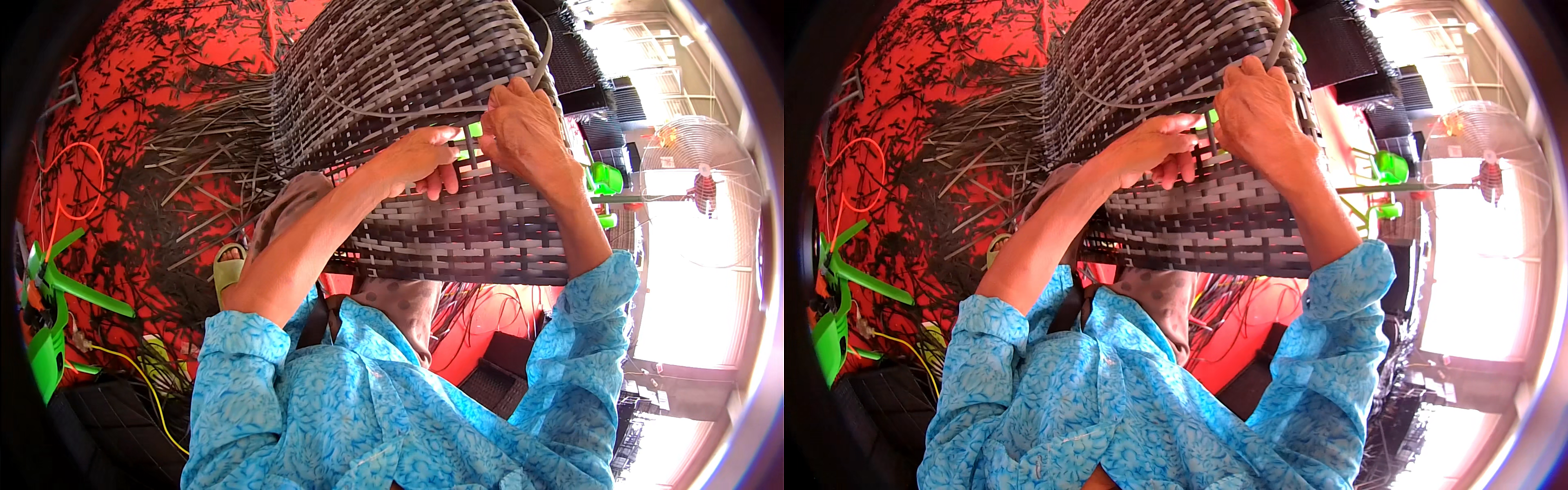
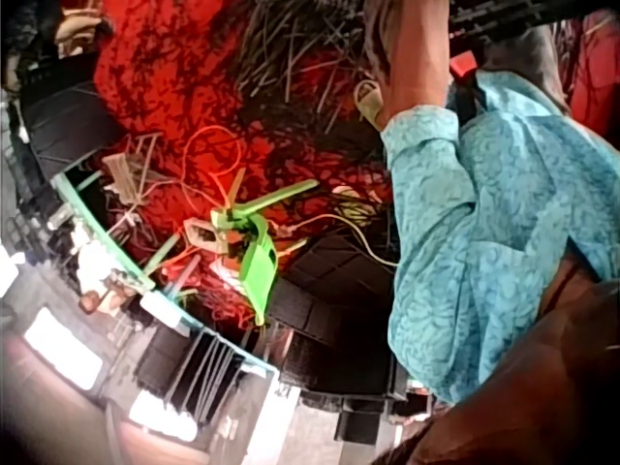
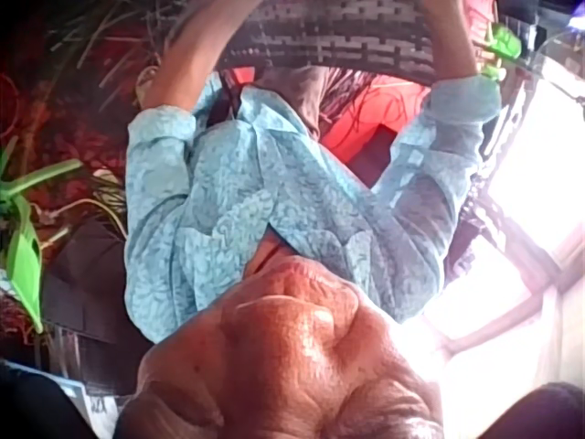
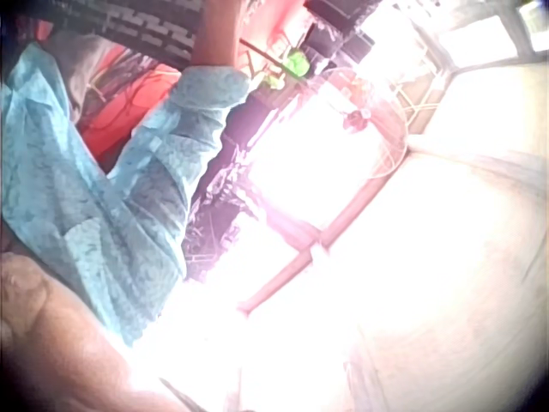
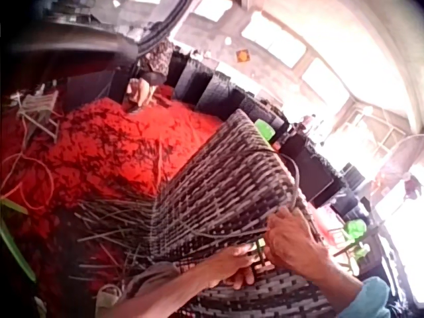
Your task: The person weaves a wicker chair by threading plastic strips through the frame and tucking the loose ends into the woven structure by hand.
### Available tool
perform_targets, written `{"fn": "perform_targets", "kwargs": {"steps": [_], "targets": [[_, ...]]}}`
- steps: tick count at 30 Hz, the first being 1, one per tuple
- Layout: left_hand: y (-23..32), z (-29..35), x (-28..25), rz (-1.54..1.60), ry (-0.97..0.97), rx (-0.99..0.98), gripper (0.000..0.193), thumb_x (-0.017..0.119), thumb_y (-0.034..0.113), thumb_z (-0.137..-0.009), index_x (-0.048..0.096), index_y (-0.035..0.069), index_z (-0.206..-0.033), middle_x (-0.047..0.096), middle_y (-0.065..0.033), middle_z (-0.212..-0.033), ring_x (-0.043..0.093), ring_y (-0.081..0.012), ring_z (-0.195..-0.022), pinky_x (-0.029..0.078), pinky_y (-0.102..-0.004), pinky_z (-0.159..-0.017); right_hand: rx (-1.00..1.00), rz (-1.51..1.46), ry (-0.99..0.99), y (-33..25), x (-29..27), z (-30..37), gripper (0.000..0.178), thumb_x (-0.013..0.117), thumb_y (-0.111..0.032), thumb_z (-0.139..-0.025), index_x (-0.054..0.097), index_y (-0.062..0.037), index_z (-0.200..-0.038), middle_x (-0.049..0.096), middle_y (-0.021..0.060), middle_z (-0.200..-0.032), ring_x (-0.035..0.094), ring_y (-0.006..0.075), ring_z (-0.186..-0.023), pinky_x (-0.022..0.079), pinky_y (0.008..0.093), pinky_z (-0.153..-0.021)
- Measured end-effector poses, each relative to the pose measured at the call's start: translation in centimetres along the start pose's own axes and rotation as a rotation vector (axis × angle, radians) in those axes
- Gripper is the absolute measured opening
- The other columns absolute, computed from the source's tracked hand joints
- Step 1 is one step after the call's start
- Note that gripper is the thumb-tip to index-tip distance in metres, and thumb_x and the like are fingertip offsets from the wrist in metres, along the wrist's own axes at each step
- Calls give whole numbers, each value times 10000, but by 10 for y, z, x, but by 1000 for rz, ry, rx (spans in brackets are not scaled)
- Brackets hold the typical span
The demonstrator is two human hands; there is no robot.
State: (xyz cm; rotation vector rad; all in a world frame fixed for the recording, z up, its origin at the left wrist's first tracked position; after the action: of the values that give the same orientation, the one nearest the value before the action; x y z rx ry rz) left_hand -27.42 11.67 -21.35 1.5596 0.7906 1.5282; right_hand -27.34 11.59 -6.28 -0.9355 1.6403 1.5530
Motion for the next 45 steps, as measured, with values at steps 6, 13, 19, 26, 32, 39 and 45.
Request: {"fn": "perform_targets", "kwargs": {"steps": [6,13,19,26,32,39,45], "targets": [[-6,-16,7,137,-65,-19,448,471,174,-946,374,68,-1371,637,-73,-683,530,-93,-431,370,-223,-393,-6,35,8,1,11,3,66,663,-128,-591,598,-124,-583,505,9,-695,491,215,-791,346,356,-611],[-19,-23,6,422,-14,17,392,493,107,-945,446,82,-1333,645,-65,-681,537,-90,-427,409,-207,-396,47,6,-203,4,28,4,109,732,-148,-665,648,-96,-710,515,22,-810,482,213,-886,363,370,-708],[-17,-28,-6,313,57,28,126,543,95,-915,599,62,-1023,644,-71,-679,528,-94,-423,407,-217,-395,46,41,-194,2,31,2,110,727,-161,-681,647,-98,-723,513,20,-811,480,213,-886,362,368,-700],[-8,-19,-21,119,92,69,108,626,128,-861,590,42,-916,626,-56,-666,522,-86,-449,398,-220,-405,24,-103,-118,-3,16,-3,123,684,-141,-739,656,-123,-857,535,28,-846,519,213,-915,416,374,-743],[-45,11,-61,129,231,-2,113,657,166,-849,603,71,-881,600,16,-730,525,-46,-577,382,-190,-498,124,-255,-318,-8,33,-9,171,620,-181,-831,647,-89,-972,576,105,-893,594,328,-837,481,430,-701],[-52,12,-61,416,27,211,121,667,232,-860,609,125,-862,606,45,-766,563,-37,-696,405,-184,-577,144,-242,-595,-17,63,-4,190,591,-264,-863,663,-108,-945,655,130,-729,635,343,-720,504,430,-687],[-61,13,-52,539,66,54,231,610,296,-898,653,88,-989,629,-4,-763,567,-69,-602,412,-209,-492,269,-385,-534,-10,57,-8,207,600,-263,-808,637,-62,-777,631,155,-688,621,344,-657,496,420,-623]]}}
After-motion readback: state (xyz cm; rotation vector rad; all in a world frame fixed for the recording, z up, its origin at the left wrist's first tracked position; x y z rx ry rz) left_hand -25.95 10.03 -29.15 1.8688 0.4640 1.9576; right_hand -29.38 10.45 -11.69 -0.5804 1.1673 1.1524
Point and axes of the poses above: each hand's wrist, its own z-axis away from the middle knuckle, its own x-axis out of the palm, y = z × x, the point moved 9 cm from there along -z, towards the middle knuckle
